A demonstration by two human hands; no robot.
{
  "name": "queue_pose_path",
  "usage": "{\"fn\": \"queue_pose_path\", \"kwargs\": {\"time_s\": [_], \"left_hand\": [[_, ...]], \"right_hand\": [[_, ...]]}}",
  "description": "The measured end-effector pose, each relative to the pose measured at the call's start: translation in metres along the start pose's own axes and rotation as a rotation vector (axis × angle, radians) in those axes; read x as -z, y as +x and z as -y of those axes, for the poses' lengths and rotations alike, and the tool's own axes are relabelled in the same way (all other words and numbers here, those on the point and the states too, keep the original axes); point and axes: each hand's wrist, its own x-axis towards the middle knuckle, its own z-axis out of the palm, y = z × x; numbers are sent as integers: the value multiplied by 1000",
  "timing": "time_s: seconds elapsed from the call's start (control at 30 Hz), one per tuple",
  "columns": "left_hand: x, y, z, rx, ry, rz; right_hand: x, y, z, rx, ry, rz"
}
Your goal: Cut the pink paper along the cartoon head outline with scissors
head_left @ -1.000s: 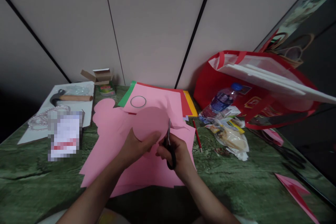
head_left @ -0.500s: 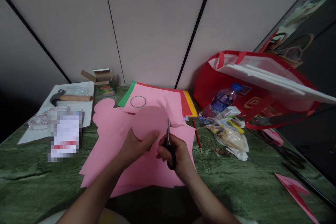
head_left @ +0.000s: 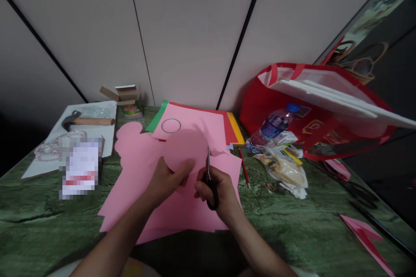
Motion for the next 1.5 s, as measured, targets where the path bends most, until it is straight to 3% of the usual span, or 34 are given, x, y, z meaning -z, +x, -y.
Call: {"fn": "queue_pose_path", "kwargs": {"time_s": [0.17,0.47,1.5], "left_hand": [[-1,-1,-3,-8,11,-19],[-4,-7,-20,99,-25,-41],[-6,-9,-19,155,-67,-17]], "right_hand": [[-1,-1,-3,12,16,20],[1,0,-6,75,31,88],[3,1,-4,80,-10,47]]}}
